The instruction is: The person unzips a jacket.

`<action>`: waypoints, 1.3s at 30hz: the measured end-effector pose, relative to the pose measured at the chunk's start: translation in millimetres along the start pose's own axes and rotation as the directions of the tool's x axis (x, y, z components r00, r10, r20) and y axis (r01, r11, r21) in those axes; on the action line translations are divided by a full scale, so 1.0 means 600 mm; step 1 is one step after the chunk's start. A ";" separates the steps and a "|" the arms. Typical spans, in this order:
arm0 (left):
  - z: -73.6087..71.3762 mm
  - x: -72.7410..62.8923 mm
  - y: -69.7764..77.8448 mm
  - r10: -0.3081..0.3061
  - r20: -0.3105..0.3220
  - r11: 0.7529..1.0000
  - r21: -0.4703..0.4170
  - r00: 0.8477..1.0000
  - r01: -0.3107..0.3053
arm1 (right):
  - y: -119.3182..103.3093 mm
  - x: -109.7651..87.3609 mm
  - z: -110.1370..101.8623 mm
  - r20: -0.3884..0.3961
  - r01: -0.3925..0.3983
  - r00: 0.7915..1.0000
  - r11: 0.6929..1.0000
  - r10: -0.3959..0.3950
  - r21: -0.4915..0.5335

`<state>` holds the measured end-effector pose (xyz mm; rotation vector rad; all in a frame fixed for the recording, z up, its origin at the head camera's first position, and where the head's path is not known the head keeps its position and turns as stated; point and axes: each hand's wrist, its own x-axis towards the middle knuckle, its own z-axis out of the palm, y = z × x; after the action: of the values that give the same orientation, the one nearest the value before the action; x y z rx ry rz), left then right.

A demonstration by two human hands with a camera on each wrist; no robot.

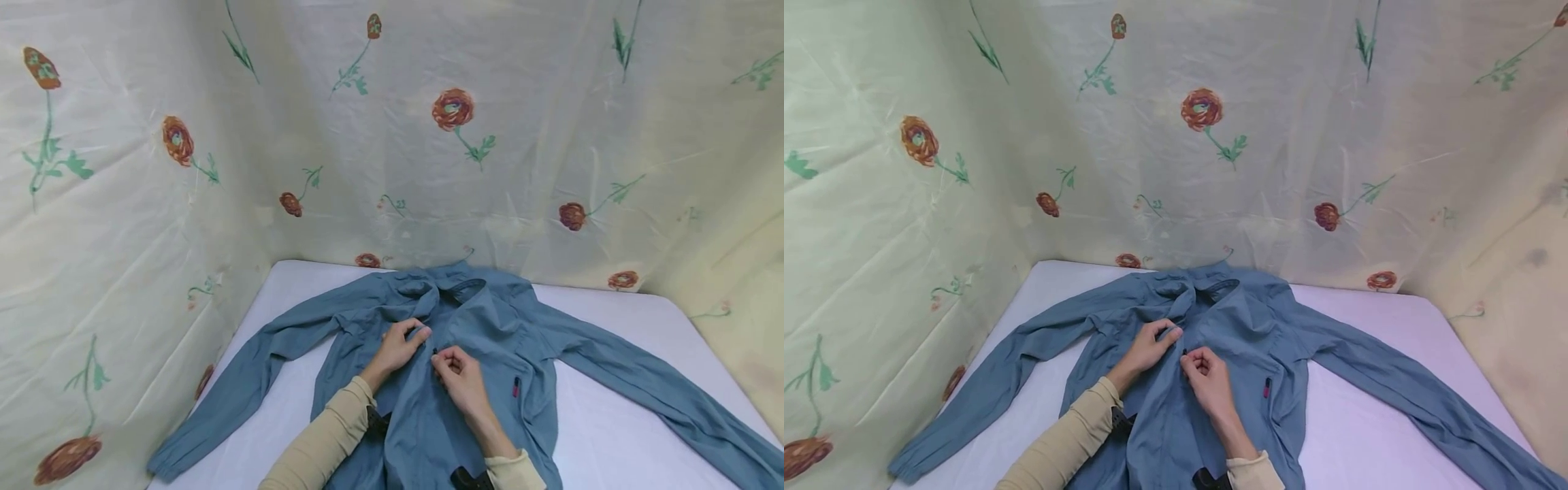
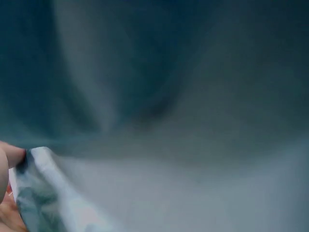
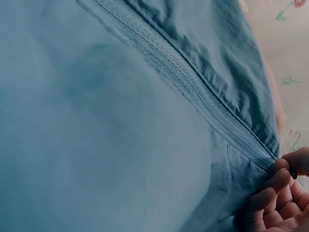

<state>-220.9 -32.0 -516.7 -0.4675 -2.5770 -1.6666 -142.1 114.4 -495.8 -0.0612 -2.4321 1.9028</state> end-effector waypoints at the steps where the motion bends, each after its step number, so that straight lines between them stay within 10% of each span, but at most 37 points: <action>1: -0.001 0.001 0.000 -0.002 -0.002 1.000 -0.003 1.000 0.002 | 0.000 -0.001 0.001 0.002 -0.002 1.000 1.000 0.002 -0.002; 34: -0.011 0.002 0.006 0.024 -0.076 0.997 0.076 0.997 -0.019 | -0.002 -0.021 0.008 0.029 -0.005 1.000 0.999 0.004 0.054; 39: -0.020 -0.013 0.019 0.233 0.008 0.886 0.411 0.972 -0.216 | -0.001 -0.021 0.005 0.032 -0.014 0.999 0.998 0.012 0.054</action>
<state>-212.1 -39.9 -503.1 -0.6598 -2.6170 -1.0131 -129.6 110.7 -496.2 -0.0452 -2.4040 1.9896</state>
